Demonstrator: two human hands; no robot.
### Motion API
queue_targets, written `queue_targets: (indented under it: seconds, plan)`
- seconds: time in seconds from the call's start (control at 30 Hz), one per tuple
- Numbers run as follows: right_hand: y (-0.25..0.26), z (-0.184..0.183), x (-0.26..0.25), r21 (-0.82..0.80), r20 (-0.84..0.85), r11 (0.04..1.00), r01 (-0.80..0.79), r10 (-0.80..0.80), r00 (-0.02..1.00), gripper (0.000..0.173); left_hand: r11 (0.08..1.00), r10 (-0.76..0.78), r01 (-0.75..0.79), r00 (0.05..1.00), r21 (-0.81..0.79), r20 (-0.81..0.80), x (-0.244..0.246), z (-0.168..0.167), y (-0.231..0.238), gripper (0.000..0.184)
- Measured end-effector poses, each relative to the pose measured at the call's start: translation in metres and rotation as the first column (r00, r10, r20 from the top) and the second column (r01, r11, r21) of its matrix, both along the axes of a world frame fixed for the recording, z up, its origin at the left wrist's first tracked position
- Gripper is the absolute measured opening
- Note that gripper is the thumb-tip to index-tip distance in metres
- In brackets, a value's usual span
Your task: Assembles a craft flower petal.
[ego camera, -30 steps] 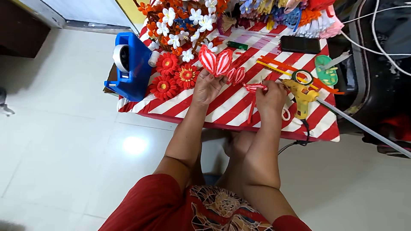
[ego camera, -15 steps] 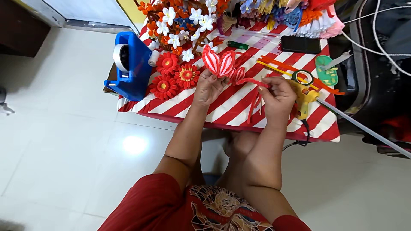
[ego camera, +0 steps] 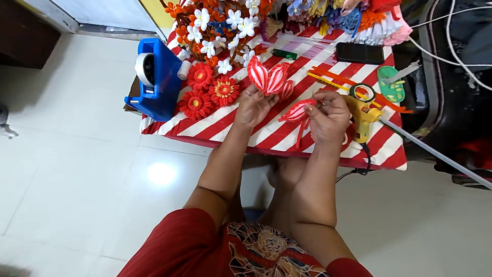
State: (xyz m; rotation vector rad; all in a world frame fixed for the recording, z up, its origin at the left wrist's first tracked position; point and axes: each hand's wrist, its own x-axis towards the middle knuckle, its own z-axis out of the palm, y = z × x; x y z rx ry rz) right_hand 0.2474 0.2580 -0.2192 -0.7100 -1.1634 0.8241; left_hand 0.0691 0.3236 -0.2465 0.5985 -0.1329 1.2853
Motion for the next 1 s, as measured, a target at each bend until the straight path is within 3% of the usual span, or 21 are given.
queue_targets:
  seconds: [0.33, 0.47, 0.53, 0.63, 0.7, 0.77, 0.87, 1.0]
  plan:
    - [0.002, 0.001, -0.006, -0.107, -0.038, 0.98, 0.165, -0.17, 0.985, 0.032, 0.997, -0.031, 0.034, 0.998, 0.064, -0.047, 0.011, -0.001, -0.005, 0.015]
    - [0.001, 0.0, -0.004, -0.215, 0.177, 0.94, 0.263, -0.228, 0.957, 0.029, 1.0, -0.021, 0.022, 0.999, 0.019, -0.048, 0.008, 0.0, -0.004, 0.017]
    - [0.002, -0.001, -0.004, -0.259, 0.395, 0.896, 0.362, -0.244, 0.886, 0.024, 1.0, 0.004, -0.005, 0.999, -0.011, -0.037, 0.004, 0.001, -0.002, 0.018]
    - [0.007, -0.003, -0.01, -0.19, 0.679, 0.823, 0.535, -0.284, 0.677, 0.018, 0.999, 0.045, -0.046, 0.998, -0.025, -0.036, -0.001, 0.003, 0.0, 0.017]
    - [0.009, 0.0, -0.015, -0.088, 0.776, 0.794, 0.602, -0.324, 0.541, 0.016, 0.998, 0.059, -0.059, 0.998, -0.01, -0.036, -0.004, 0.004, 0.002, 0.017]
    - [0.01, -0.001, -0.019, -0.007, 0.792, 0.786, 0.618, -0.373, 0.483, 0.017, 0.998, 0.069, -0.068, 0.997, 0.007, -0.035, -0.005, 0.004, 0.002, 0.018]
    - [0.011, -0.004, -0.022, 0.038, 0.738, 0.805, 0.592, -0.422, 0.526, 0.015, 0.997, 0.078, -0.078, 0.996, 0.012, -0.035, -0.006, 0.005, 0.002, 0.018]
    - [0.007, -0.006, -0.017, -0.001, 0.61, 0.845, 0.535, -0.423, 0.669, 0.016, 0.998, 0.068, -0.068, 0.997, 0.016, -0.022, -0.005, 0.005, 0.002, 0.016]
